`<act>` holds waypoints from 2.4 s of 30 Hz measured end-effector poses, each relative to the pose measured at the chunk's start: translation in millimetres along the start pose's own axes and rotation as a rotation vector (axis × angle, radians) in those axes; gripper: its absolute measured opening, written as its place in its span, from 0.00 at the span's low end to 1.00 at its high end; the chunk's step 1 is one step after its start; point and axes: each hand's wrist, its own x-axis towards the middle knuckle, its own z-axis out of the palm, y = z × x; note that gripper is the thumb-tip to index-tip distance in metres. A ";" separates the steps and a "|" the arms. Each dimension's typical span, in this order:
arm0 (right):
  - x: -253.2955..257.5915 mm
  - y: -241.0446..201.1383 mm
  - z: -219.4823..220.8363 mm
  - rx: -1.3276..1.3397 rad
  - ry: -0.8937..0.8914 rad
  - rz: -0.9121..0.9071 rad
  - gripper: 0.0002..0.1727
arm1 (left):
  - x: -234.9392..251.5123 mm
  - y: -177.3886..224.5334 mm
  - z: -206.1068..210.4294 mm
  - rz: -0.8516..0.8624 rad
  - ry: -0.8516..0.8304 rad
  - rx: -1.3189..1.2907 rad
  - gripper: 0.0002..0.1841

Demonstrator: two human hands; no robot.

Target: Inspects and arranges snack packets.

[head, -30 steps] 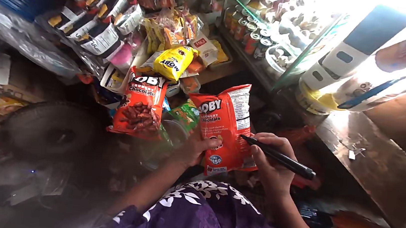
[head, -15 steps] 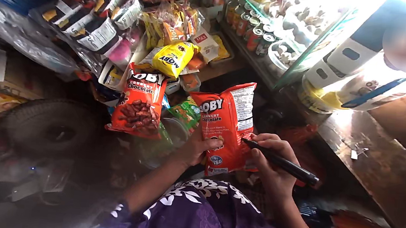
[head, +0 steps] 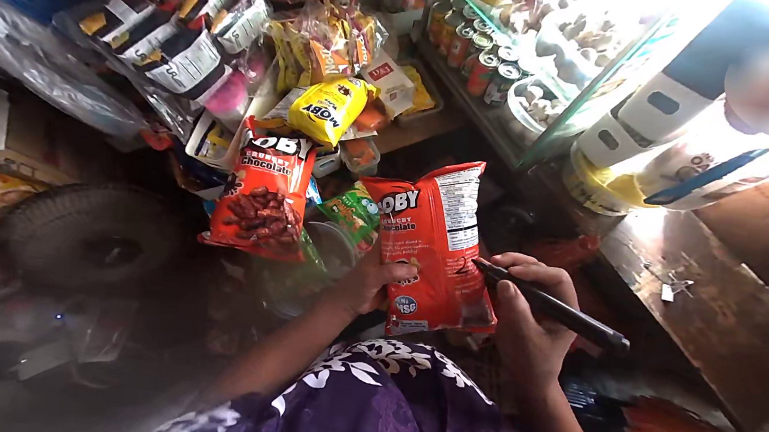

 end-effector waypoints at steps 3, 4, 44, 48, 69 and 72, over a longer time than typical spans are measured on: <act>-1.0 0.3 3.3 -0.034 0.009 0.015 0.07 | -1.4 -0.2 -0.6 -0.001 -0.002 0.005 0.24; -1.2 0.6 4.3 -0.052 0.001 0.017 0.07 | -1.5 -0.2 -0.7 -0.004 0.000 0.012 0.24; -68.1 -9.4 -142.2 0.278 0.542 0.579 0.09 | 20.8 -26.7 -45.0 -0.237 0.209 0.399 0.31; -84.6 -12.8 -167.1 0.242 0.629 0.659 0.17 | 33.9 -30.2 -55.4 -0.363 0.236 0.573 0.36; -85.8 33.9 -177.3 0.260 0.475 0.845 0.15 | 35.5 -58.6 -25.9 -0.635 0.269 1.761 0.42; -76.4 38.6 -165.2 0.229 0.473 0.846 0.13 | 38.7 -45.4 -26.7 -0.619 0.256 1.776 0.35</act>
